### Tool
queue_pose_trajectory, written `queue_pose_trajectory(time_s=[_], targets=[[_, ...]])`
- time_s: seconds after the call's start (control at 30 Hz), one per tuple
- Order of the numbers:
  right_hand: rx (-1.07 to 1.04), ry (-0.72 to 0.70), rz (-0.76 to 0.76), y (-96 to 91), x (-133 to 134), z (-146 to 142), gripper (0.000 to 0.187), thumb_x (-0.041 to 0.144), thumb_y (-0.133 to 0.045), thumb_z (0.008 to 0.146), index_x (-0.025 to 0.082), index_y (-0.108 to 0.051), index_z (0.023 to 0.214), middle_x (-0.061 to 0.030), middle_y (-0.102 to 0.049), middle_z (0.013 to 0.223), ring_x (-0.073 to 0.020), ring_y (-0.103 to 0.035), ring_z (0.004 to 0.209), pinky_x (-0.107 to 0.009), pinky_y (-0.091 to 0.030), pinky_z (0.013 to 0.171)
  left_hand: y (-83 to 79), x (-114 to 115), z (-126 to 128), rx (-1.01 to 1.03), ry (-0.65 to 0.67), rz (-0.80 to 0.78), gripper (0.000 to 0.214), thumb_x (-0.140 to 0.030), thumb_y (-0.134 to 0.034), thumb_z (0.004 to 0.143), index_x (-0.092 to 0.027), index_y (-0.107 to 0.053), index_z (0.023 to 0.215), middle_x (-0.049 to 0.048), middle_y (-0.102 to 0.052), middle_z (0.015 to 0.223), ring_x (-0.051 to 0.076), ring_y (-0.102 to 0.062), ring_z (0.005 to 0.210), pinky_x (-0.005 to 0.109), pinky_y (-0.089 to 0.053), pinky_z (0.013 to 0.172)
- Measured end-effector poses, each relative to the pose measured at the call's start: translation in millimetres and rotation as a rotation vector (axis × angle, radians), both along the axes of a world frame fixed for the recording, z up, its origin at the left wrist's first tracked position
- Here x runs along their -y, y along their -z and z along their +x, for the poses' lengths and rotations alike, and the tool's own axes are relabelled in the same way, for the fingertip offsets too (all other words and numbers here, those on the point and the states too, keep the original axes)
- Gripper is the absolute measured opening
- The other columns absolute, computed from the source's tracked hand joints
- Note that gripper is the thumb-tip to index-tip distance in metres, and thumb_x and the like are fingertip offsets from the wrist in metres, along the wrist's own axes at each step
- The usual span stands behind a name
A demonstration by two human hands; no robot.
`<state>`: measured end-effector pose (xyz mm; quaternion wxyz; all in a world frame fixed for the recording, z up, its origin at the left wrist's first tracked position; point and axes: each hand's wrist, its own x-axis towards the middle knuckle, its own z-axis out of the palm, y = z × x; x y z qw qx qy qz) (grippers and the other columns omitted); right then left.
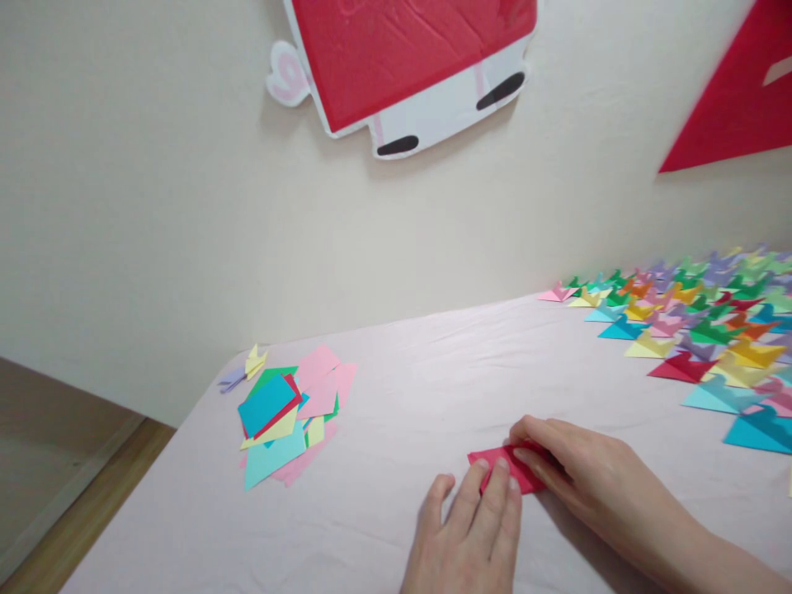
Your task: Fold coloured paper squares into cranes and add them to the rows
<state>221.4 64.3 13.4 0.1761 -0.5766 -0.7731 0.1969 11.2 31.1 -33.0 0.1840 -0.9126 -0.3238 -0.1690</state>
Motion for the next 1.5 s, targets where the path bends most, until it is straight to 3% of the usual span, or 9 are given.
queue_pose_trajectory(time_s=[0.23, 0.73, 1.13, 1.5], targets=[[-0.063, 0.001, 0.039, -0.3, -4, -1, 0.024, 0.031, -0.038, 0.094, 0.026, -0.061, 0.087, -0.0019, -0.074, 0.080, -0.0194, -0.071, 0.071, -0.028, -0.050, 0.062, -2.5, 5, 3, 0.031, -0.063, 0.054, 0.034, -0.024, -0.052, 0.098, -0.024, -0.059, 0.131, 0.0045, -0.051, 0.146, 0.023, -0.045, 0.134, 0.038, -0.033, 0.110], [-0.020, 0.056, 0.029, 1.7, -9, -4, 0.023, 0.033, -0.042, 0.091, 0.027, -0.061, 0.080, -0.0006, -0.074, 0.071, -0.0179, -0.070, 0.061, -0.024, -0.045, 0.053, -6.9, 6, 5, 0.045, -0.081, -0.003, 0.034, -0.022, -0.051, 0.098, -0.024, -0.058, 0.131, 0.0045, -0.051, 0.145, 0.020, -0.048, 0.131, 0.036, -0.035, 0.108], [0.007, 0.075, 0.032, 2.6, -11, -4, 0.021, 0.033, -0.044, 0.091, 0.027, -0.060, 0.079, 0.0019, -0.073, 0.065, -0.0163, -0.067, 0.052, -0.023, -0.041, 0.049, -5.7, 7, 5, 0.032, -0.091, -0.001, 0.036, -0.024, -0.055, 0.097, -0.024, -0.058, 0.133, 0.0076, -0.050, 0.146, 0.025, -0.046, 0.134, 0.040, -0.035, 0.109], [0.020, 0.089, 0.036, 4.5, -10, -6, 0.020, 0.031, -0.043, 0.091, 0.026, -0.059, 0.080, 0.0017, -0.072, 0.065, -0.0163, -0.067, 0.051, -0.023, -0.040, 0.050, -7.6, 4, 6, 0.032, -0.083, 0.000, 0.033, -0.022, -0.052, 0.097, -0.024, -0.059, 0.130, 0.0043, -0.053, 0.144, 0.023, -0.049, 0.128, 0.036, -0.038, 0.102]])
